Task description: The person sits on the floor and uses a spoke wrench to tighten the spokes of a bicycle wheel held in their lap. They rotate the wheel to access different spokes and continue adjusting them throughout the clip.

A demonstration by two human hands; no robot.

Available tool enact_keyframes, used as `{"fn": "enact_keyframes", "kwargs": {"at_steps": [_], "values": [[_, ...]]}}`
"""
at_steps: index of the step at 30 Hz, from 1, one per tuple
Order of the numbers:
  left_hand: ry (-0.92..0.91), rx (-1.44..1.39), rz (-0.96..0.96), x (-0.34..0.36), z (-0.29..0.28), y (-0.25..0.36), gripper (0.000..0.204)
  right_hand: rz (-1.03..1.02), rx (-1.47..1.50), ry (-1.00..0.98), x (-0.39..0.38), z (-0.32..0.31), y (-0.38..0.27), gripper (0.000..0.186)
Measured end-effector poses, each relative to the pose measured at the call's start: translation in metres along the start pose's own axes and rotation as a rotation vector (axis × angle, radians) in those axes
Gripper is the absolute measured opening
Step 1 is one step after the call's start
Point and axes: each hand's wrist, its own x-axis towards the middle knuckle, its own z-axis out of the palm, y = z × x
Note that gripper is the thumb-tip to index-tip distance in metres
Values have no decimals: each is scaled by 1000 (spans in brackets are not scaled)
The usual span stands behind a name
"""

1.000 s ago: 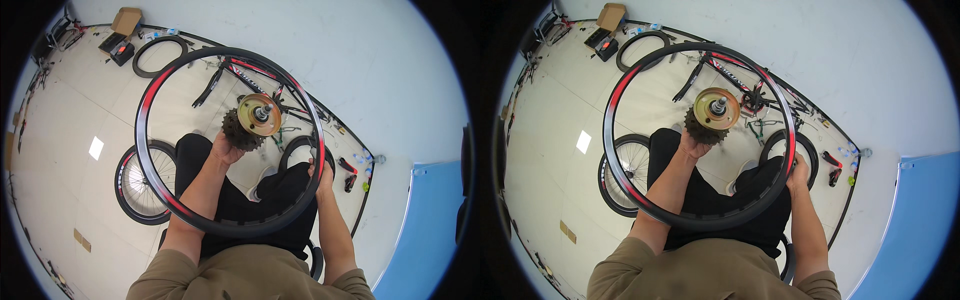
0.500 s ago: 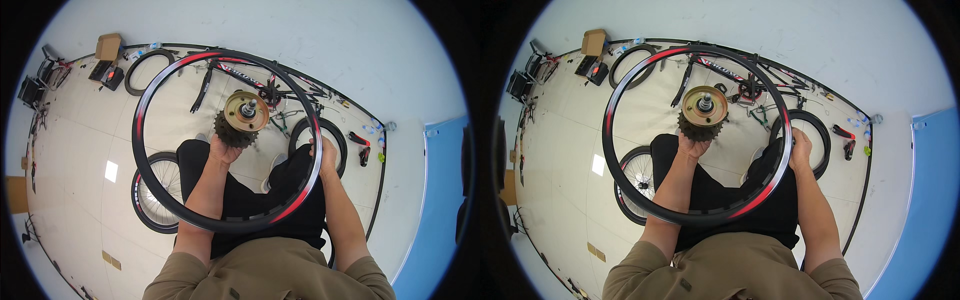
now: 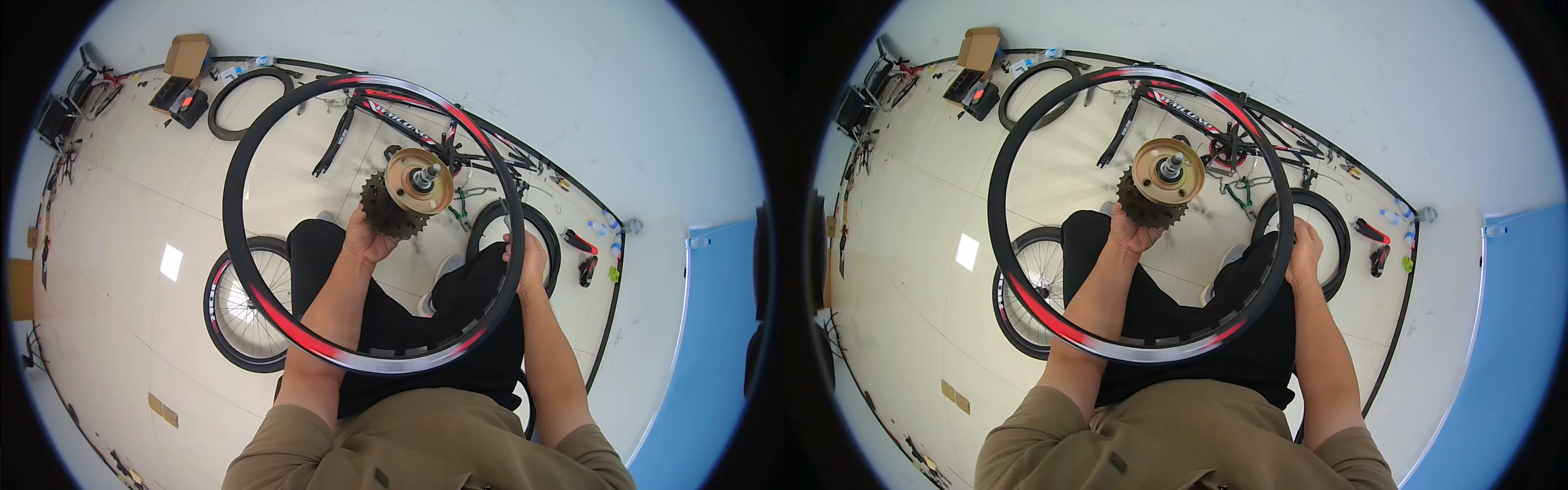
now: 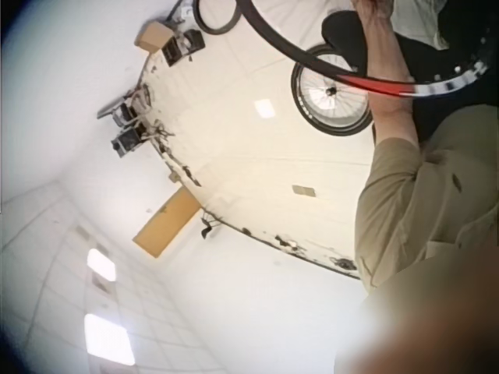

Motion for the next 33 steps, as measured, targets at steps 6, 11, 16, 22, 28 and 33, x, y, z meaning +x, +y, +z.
{"fn": "enact_keyframes", "kwargs": {"at_steps": [6,11,16,22,28,33], "values": [[-19,-59,-1,1,-2,3,54,-15,-5,-15,7,-5,7,27],[-36,-70,34,0,0,2,56,-11,-20,-3,1,0,3,28],[-87,-26,12,4,-5,3,57,-15,-11,29,-3,6,0,27],[-162,-84,-37,4,-3,7,47,-20,-12,31,-2,6,1,26],[-147,-134,-12,0,-1,9,48,-39,-1,17,0,3,4,26],[-100,-149,2,0,1,7,48,-42,-34,5,3,0,5,27]]}}
